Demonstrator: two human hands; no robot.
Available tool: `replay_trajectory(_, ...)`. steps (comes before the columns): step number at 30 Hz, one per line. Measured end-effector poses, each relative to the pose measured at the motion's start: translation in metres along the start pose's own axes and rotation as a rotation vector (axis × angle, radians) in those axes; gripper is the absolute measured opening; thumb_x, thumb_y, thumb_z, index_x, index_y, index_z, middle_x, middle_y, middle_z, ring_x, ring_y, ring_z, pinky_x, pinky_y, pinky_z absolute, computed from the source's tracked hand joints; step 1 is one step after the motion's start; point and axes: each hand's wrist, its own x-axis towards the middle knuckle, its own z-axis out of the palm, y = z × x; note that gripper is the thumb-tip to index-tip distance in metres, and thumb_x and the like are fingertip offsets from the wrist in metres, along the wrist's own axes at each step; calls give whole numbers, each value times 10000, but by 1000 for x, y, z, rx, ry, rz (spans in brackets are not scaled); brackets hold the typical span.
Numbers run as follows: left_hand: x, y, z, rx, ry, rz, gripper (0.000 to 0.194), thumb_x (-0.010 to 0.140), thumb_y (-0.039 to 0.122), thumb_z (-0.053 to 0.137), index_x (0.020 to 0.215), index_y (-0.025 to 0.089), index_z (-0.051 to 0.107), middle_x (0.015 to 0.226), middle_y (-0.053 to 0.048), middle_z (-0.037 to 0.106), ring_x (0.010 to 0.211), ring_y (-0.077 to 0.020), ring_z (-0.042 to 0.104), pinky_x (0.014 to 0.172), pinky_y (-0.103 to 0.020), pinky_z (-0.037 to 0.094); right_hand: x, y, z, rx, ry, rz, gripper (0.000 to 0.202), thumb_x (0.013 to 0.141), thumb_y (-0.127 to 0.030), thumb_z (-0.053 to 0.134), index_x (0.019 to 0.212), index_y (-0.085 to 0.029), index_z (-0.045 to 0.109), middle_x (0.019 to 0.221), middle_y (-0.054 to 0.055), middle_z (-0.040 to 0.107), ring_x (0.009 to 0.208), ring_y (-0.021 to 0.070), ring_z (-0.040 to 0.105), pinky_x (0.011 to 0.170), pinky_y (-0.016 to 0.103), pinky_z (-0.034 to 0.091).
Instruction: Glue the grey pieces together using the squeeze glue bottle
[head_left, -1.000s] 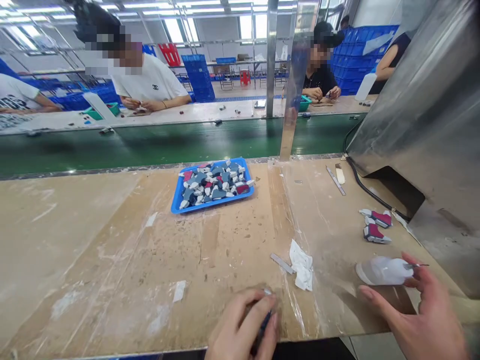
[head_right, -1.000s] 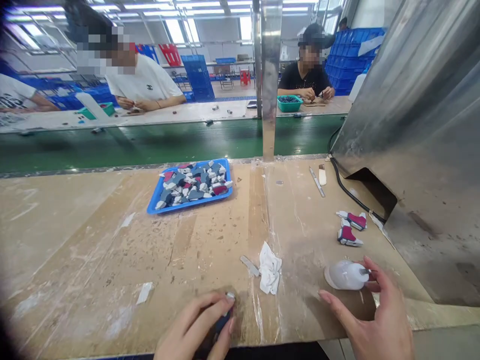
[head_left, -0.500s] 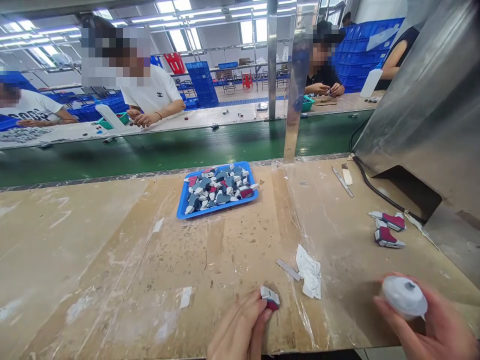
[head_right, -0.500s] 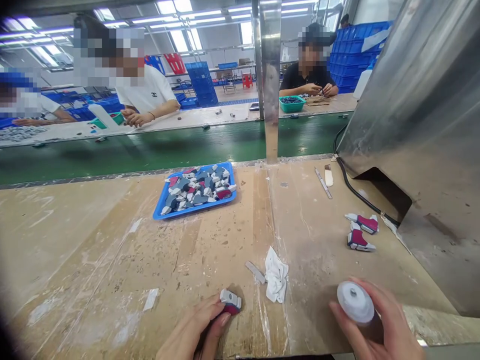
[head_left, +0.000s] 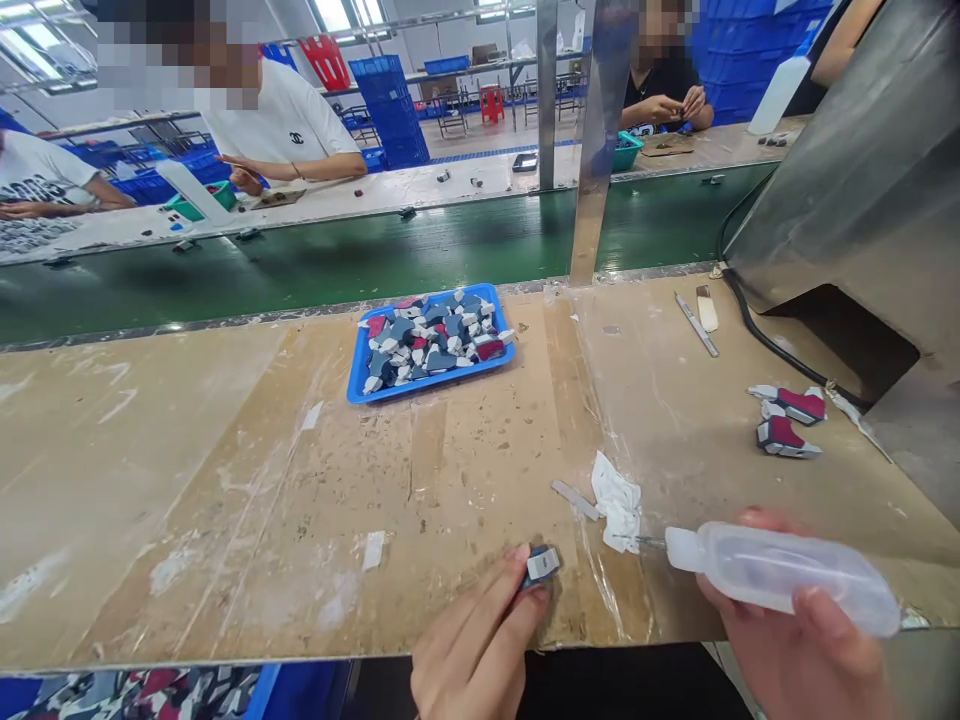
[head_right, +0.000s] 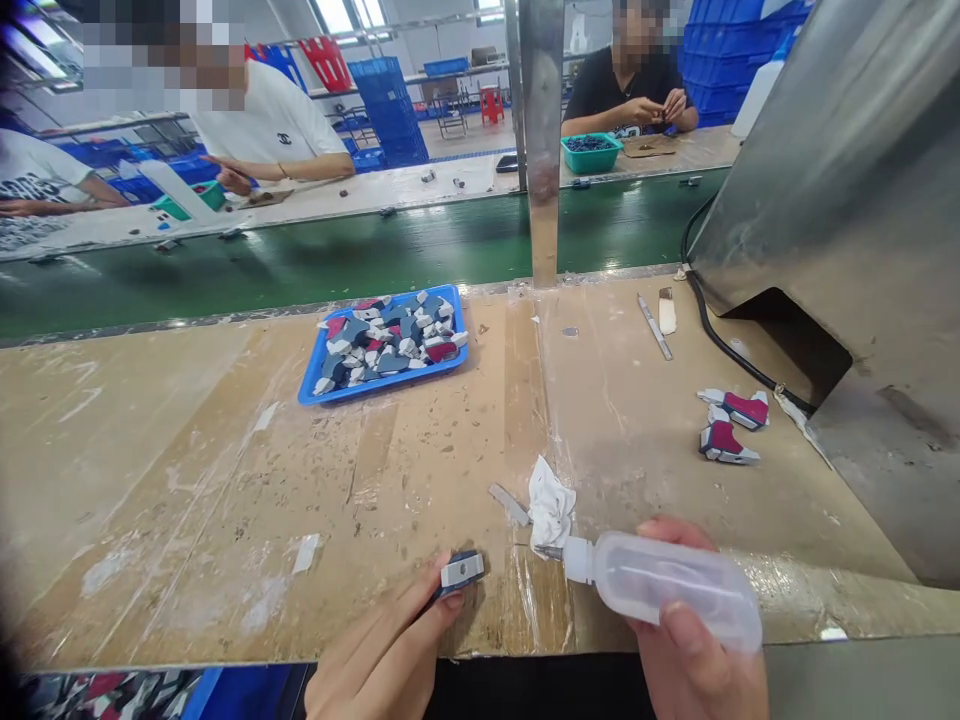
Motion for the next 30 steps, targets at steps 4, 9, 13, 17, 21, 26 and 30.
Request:
replay_trajectory(4,-2,-1,-1,-32,-42,-25,313,862,-87,672,1067,136,749,1134,-100,775,1035,-216,759,911,-293,646,8,-1,24,281,116,117,277,888,-501,655,901,-235,730,766,41,581,569,180,621,413,286,559)
replay_trajectory(9,-7,-2,2,-20,-17,-3,406,860,-123,598,1133,138,749,1159,-106,767,1064,-228,750,886,-301,656,5,6,30,300,2,0,285,885,-497,654,957,-231,726,882,64,583,591,178,608,339,258,481)
replay_trajectory(13,-7,-2,0,-14,-13,3,442,853,-113,620,1187,154,733,1159,-102,768,1065,-234,751,862,-305,665,-1,6,32,141,-71,-108,293,866,-488,744,1027,-245,707,944,91,645,922,255,660,508,264,577)
replay_trajectory(17,-1,-1,-4,-4,-75,16,386,883,-80,622,1168,155,734,1144,-101,772,1053,-233,755,856,-306,667,-3,0,36,34,-155,-181,299,857,-476,773,996,-230,674,903,68,655,848,219,663,648,303,600)
replay_trajectory(21,3,1,-6,-7,-75,-9,336,874,-84,633,1084,150,751,1139,-103,771,1033,-219,757,867,-285,654,-5,-1,39,-8,-47,-241,285,869,-487,741,901,-214,665,795,41,635,733,183,648,632,273,573)
replay_trajectory(26,5,3,-10,-42,-144,-34,365,862,-125,595,1078,131,740,1188,-122,750,1120,-228,721,940,-317,632,-13,3,40,-124,9,-231,269,894,-497,692,941,-233,660,799,69,612,721,230,636,579,344,554)
replay_trajectory(30,7,1,-11,-37,-189,-2,336,894,-86,582,1112,125,729,1214,-132,740,1150,-239,711,952,-331,634,-18,4,49,-141,-8,-320,222,914,-455,674,983,-245,661,775,82,594,749,258,615,561,361,535)
